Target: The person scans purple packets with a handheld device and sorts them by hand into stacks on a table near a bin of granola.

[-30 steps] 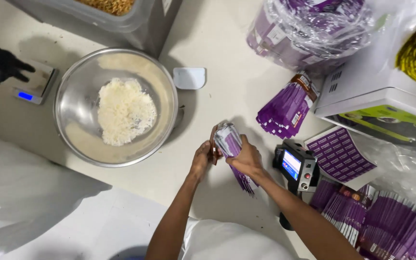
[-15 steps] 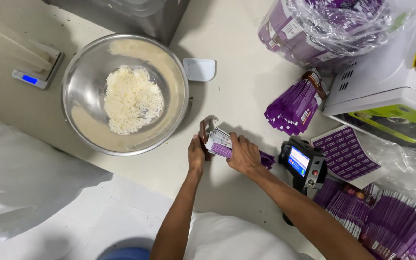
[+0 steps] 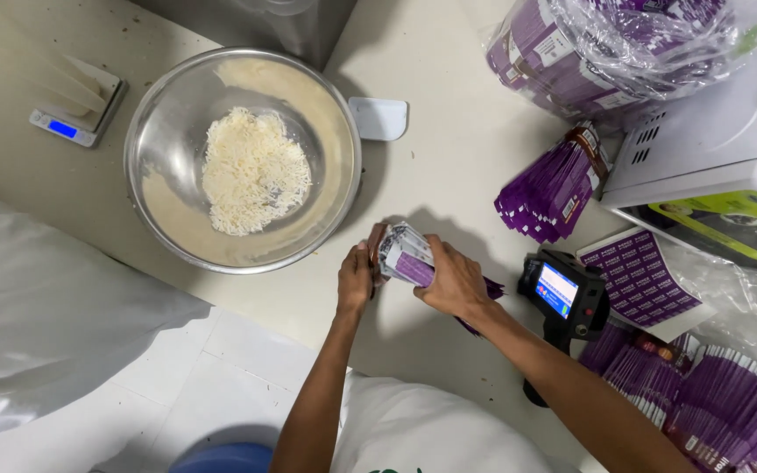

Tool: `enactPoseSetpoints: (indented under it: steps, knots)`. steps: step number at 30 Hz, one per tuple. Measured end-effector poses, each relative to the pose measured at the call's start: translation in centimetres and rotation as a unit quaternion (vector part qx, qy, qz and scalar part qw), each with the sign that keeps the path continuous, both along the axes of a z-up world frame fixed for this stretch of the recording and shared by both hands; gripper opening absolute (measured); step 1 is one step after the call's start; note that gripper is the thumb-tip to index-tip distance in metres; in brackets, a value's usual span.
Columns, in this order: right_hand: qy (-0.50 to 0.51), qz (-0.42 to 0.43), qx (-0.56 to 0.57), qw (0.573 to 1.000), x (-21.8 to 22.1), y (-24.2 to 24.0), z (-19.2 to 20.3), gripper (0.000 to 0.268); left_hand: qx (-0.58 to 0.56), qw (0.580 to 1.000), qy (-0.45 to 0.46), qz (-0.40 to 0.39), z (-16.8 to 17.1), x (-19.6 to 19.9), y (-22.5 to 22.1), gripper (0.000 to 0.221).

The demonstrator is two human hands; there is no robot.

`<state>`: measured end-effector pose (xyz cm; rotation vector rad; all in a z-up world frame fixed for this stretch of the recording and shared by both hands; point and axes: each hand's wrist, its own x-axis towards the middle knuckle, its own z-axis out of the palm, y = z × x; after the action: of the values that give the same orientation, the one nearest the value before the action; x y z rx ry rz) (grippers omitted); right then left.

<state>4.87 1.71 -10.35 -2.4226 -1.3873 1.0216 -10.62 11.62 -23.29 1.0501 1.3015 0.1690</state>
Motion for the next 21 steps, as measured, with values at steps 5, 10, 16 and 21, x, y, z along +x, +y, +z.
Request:
enactPoseSetpoints:
  steps: [5, 10, 16, 21]
  knots:
    - [-0.015, 0.038, -0.01, 0.999, -1.9, 0.4, -3.0, 0.074, -0.03, 1.0, -0.004, -0.004, -5.9, -1.1, 0.4, 0.051]
    - [-0.101, 0.1, -0.055, 0.988, -2.7, -0.2, -7.3, 0.071, 0.018, 1.0, 0.009, 0.003, -4.4, -2.5, 0.2, 0.053]
    - [-0.179, 0.16, 0.008, 0.971, -3.9, 0.3, -7.9, 0.062, 0.031, 0.979, -0.044, 0.194, -5.7, -2.8, -1.1, 0.038]
    - [-0.259, 0.201, 0.047, 0.943, -4.5, 1.4, -9.2, 0.064, 0.047, 0.961, -0.069, 0.265, -3.0, -3.2, -1.2, 0.035]
